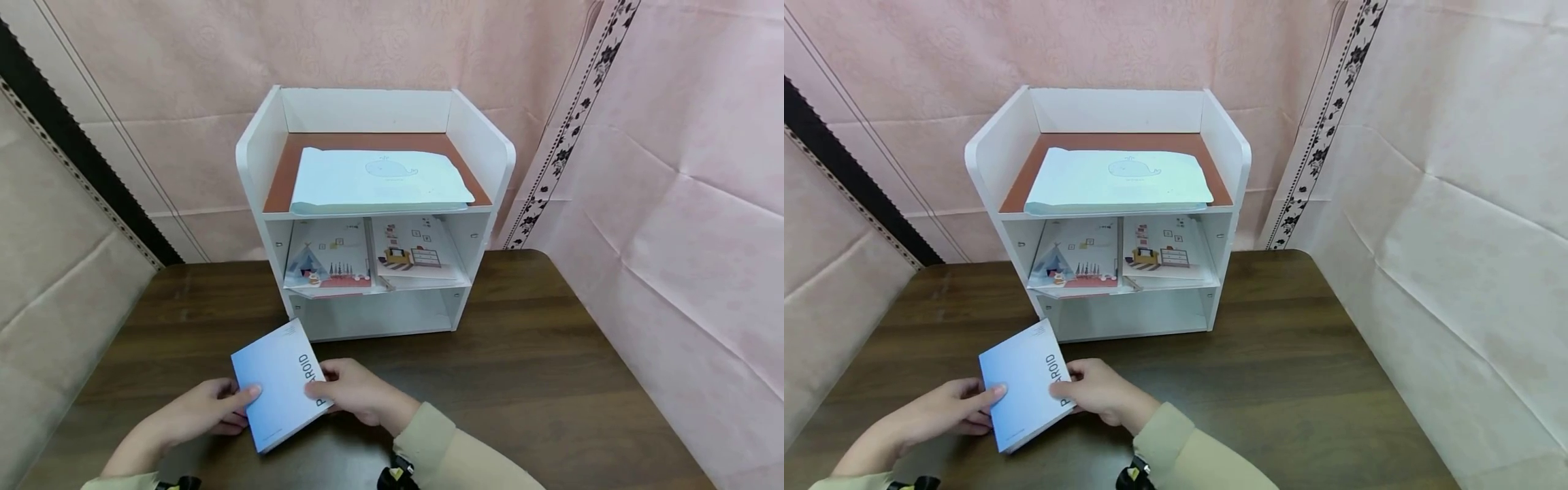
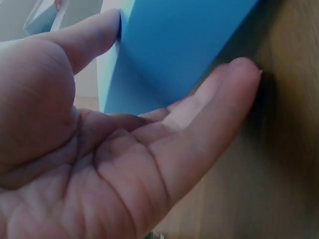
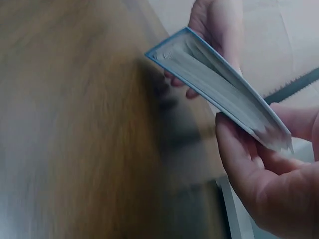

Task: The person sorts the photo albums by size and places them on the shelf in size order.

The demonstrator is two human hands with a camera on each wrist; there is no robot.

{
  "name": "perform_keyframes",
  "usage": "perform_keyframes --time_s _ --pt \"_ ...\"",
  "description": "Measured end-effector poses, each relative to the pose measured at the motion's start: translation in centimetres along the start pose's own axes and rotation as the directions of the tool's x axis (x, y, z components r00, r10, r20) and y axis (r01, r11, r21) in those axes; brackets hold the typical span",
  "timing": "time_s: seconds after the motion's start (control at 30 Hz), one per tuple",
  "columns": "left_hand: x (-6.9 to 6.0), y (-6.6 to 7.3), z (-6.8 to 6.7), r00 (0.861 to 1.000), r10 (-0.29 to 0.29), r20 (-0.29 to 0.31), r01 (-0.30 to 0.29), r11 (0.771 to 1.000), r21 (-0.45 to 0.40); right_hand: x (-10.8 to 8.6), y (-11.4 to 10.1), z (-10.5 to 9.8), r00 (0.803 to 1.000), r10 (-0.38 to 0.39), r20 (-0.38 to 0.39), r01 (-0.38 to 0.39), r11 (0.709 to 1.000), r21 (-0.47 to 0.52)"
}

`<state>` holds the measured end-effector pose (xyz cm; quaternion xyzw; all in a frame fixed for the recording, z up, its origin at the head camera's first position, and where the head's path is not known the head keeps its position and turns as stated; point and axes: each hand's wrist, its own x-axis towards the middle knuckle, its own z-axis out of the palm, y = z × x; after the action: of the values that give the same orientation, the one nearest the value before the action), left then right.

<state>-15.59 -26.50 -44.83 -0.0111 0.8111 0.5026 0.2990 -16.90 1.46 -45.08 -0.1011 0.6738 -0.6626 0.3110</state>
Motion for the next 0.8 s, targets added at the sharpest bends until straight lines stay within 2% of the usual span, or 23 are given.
perform_keyframes --time_s 0.07,0.17,0.27,0.47,0.57,0.67,0.8 --pt "0.0 0.3 0.3 0.999 0.031 0.042 -0.031 0.999 -0.015 -0.5 -0.1 -0.9 1.000 0.000 0.028 0.000 1.000 -0.001" --pt "0.1 0.8 0.8 0.996 0.056 0.073 -0.055 0.998 -0.020 -1.1 -0.3 -2.1 0.998 0.002 0.066 -0.002 1.000 0.003" --pt "0.1 1.4 1.4 0.994 0.071 0.088 -0.071 0.997 -0.004 -1.6 -0.4 -3.1 0.995 0.008 0.100 -0.009 1.000 0.010" --pt "0.8 2.0 2.5 0.989 0.103 0.107 -0.103 0.995 -0.013 -2.2 -0.3 -4.9 0.993 0.017 0.116 -0.021 0.999 0.028" --pt "1.6 2.5 3.3 0.991 0.107 0.074 -0.104 0.993 -0.048 -2.5 0.0 -6.0 0.991 0.013 0.130 -0.023 0.997 0.079" --pt "2.5 3.1 4.3 0.994 0.107 0.012 -0.105 0.990 -0.090 -2.9 0.2 -7.2 0.991 0.017 0.134 -0.036 0.990 0.134" --pt "3.6 3.9 5.7 0.991 0.118 -0.070 -0.127 0.982 -0.142 -3.1 0.5 -8.5 0.994 0.029 0.109 -0.049 0.982 0.185"
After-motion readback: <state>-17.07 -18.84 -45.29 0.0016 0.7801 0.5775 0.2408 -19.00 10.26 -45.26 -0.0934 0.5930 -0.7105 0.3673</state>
